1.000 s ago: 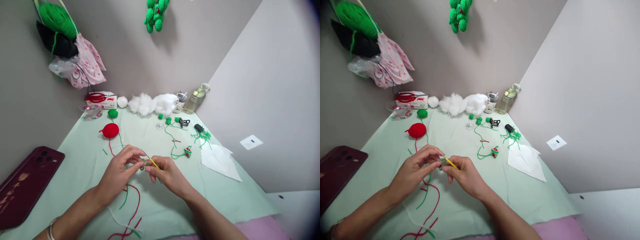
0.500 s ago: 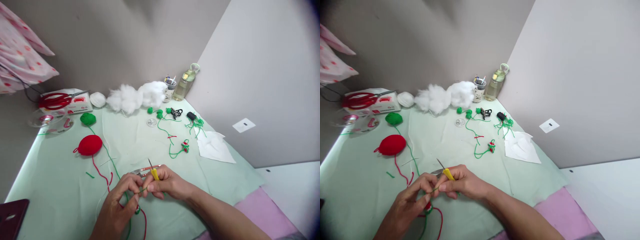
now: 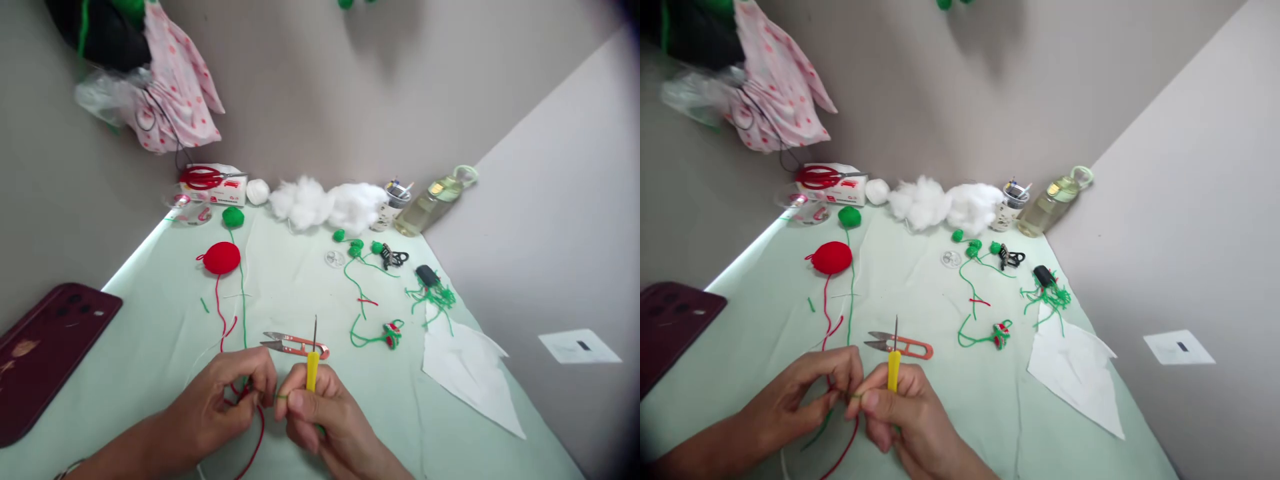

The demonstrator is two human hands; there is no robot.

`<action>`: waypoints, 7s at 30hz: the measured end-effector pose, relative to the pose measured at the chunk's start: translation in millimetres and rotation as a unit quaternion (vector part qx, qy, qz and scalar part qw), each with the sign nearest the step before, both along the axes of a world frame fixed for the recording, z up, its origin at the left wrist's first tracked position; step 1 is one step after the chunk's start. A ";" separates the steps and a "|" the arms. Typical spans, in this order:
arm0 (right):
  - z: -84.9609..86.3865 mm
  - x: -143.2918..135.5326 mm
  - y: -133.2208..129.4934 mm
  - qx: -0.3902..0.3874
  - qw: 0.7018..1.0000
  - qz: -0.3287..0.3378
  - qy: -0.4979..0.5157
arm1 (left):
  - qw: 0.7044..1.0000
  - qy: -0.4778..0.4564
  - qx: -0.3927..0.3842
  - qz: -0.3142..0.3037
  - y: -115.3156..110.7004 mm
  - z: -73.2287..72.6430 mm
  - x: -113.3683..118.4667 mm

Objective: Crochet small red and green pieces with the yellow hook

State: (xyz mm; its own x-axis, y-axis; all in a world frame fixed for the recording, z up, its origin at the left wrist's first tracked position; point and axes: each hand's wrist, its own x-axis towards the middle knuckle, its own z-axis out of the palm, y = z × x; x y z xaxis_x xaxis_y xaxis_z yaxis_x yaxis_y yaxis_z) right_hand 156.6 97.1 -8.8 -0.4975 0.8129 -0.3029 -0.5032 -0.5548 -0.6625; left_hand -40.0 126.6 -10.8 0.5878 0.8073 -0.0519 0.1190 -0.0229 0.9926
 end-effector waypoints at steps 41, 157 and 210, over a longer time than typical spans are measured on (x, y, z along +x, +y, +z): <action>49.2 123.3 35.2 0.264 0.434 -0.127 -0.852 | 0.989 0.103 -0.062 0.087 33.1 15.9 -33.8; -16.4 124.3 221.0 0.278 0.621 -0.085 -0.728 | 0.983 0.076 -0.148 0.081 33.9 -10.6 -15.9; -1.4 1.2 59.9 0.067 0.954 0.009 -0.293 | 0.967 -0.060 -0.110 0.224 32.0 -5.7 -17.8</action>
State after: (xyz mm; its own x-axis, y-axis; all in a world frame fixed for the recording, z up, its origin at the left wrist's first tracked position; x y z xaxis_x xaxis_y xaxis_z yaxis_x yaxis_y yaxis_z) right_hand 157.8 157.0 -10.3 -0.2897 0.8567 -0.4269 -0.0162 -0.4503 -0.8927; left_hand -57.7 158.5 -16.5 0.1949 0.9593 -0.2043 -0.0485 0.2175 0.9749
